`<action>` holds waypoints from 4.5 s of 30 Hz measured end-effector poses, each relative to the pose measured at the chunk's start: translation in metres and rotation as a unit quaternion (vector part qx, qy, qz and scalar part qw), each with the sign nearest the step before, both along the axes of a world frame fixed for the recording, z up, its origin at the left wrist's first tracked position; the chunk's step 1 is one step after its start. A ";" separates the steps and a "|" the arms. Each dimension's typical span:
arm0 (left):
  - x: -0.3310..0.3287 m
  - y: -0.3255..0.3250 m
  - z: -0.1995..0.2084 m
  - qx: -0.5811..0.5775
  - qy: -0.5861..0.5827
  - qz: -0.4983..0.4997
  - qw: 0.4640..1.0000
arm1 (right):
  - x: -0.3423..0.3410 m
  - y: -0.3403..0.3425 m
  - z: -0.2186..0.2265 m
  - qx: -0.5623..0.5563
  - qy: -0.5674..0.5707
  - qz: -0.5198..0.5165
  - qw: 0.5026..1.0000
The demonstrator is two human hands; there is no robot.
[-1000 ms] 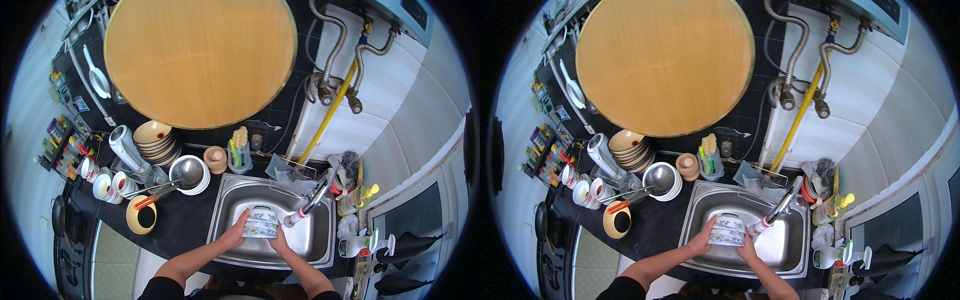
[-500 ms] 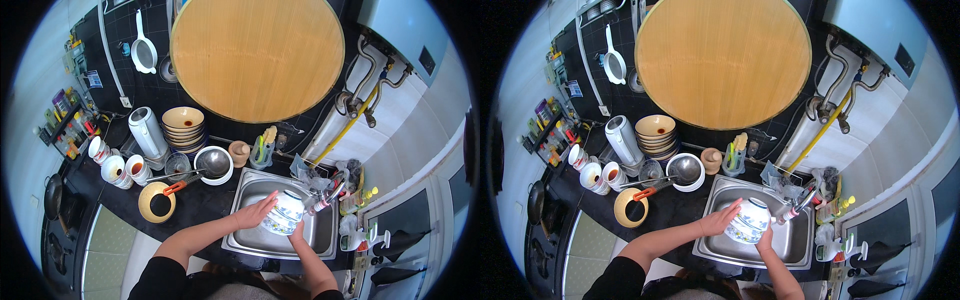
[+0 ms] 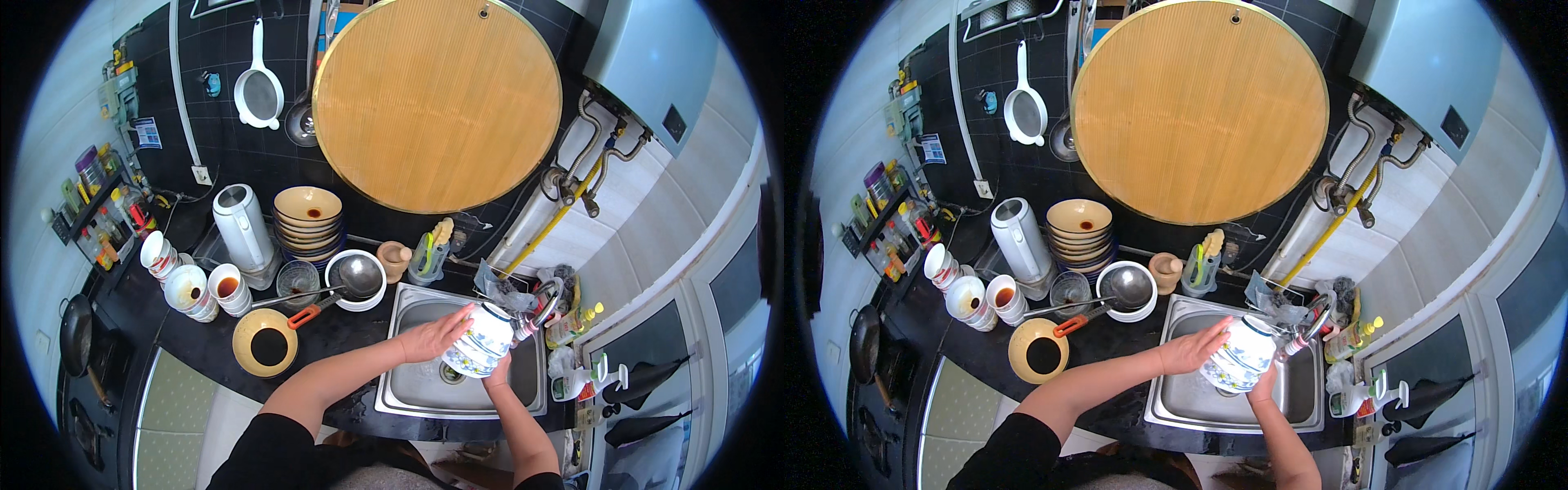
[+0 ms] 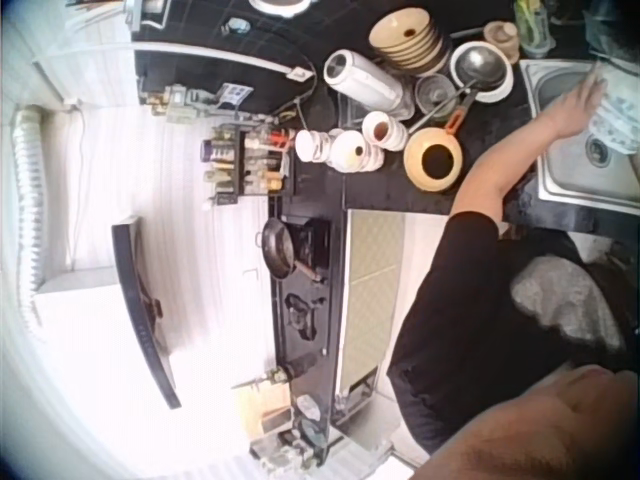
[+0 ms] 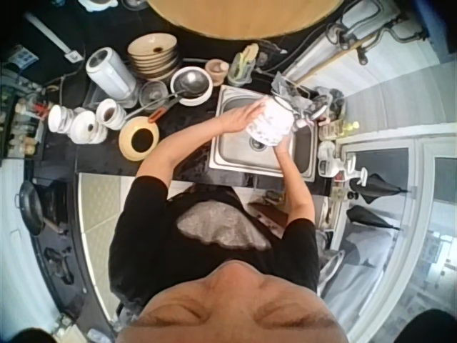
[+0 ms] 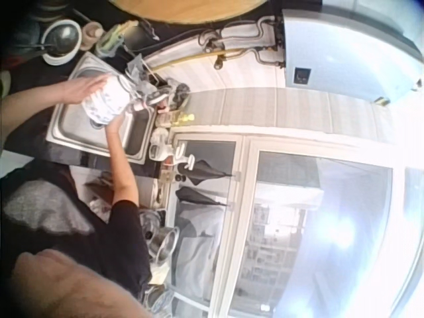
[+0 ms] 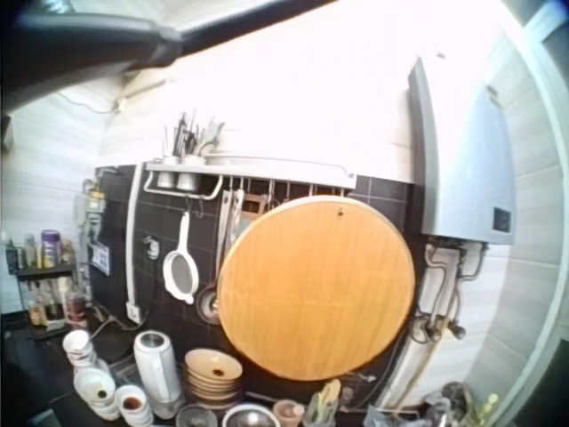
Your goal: The person washes various kitchen items in a sink, including a metal bowl, plates, and bowls, using a sponge and running water. They rinse each item and place them on the counter or into a cabinet.
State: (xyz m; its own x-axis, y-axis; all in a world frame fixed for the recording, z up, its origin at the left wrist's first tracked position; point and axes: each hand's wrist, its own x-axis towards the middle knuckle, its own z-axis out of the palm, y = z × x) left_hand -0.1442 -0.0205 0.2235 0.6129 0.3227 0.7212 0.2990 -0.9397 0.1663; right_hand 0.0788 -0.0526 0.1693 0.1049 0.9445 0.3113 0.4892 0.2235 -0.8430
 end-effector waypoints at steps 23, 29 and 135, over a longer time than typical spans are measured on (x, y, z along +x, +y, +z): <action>-0.019 -0.054 -0.014 -0.149 0.050 0.162 0.974 | -0.044 0.004 0.003 0.122 -0.189 0.029 0.974; -0.060 -0.092 0.021 -0.226 -0.059 0.207 0.950 | -0.079 0.009 0.012 0.057 -0.094 0.216 0.970; -0.391 -1.592 -0.248 -0.258 -0.888 0.359 0.129 | -0.583 -1.274 -0.234 0.220 -0.578 0.675 0.402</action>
State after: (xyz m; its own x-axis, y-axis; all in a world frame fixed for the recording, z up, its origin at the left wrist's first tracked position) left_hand -0.5353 -1.6120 -0.0249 -0.6916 0.1213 -0.7121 -0.6613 -0.5030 0.5566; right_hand -0.5043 -1.3265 -0.0644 -0.8661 -0.2754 -0.4173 -0.3203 0.9465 0.0401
